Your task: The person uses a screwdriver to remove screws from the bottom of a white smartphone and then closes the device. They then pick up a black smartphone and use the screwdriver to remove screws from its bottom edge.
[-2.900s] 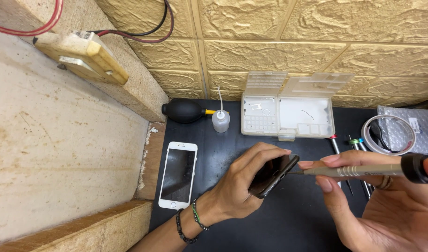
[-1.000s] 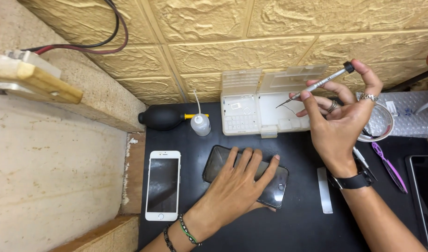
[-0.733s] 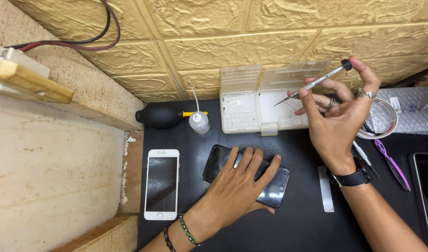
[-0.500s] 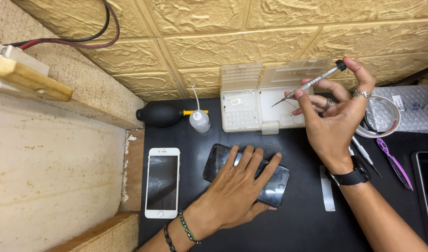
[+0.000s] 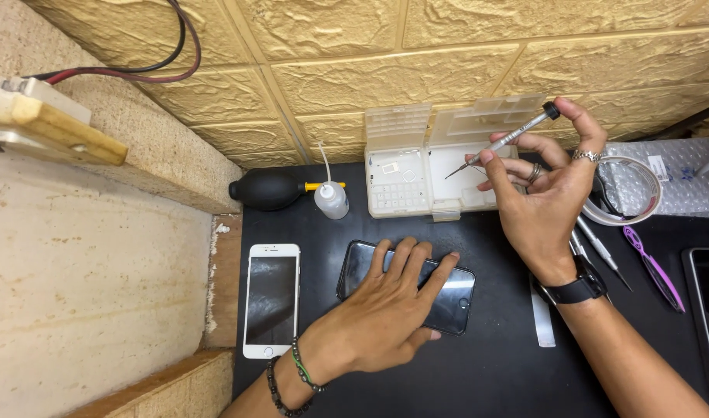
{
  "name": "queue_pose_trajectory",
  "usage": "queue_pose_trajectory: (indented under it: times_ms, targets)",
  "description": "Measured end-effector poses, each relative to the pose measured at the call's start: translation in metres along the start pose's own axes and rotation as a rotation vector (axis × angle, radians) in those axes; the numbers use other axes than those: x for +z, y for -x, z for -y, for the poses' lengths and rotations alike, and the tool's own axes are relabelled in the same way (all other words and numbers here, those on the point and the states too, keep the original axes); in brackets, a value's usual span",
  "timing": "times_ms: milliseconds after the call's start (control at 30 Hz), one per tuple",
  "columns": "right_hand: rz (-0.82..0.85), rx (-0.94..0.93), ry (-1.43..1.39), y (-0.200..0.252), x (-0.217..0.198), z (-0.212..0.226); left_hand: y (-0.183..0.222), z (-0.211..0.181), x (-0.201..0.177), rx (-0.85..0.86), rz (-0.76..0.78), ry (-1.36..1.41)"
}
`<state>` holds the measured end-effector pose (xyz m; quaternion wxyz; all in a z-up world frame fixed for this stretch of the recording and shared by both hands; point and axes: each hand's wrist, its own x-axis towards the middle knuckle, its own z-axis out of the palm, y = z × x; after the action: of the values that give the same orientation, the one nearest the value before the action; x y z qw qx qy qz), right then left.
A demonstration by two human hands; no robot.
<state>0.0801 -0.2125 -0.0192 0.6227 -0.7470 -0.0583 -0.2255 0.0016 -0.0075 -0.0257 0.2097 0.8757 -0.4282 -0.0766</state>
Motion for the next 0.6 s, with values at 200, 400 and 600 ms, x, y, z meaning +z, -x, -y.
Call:
queue_pose_trajectory:
  times_ms: [200, 400, 600]
  targets:
    - [-0.011, 0.004, 0.011, 0.001, 0.001, 0.002, 0.0, 0.002, -0.003, 0.042, -0.028, 0.009]
    - [-0.03, 0.005, 0.014, 0.001, -0.001, -0.003, -0.001, 0.001, -0.005, 0.045, -0.024, 0.031]
    - [-0.046, 0.014, 0.015, 0.001, -0.001, 0.001, -0.016, -0.014, -0.026, 0.0, -0.276, 0.095]
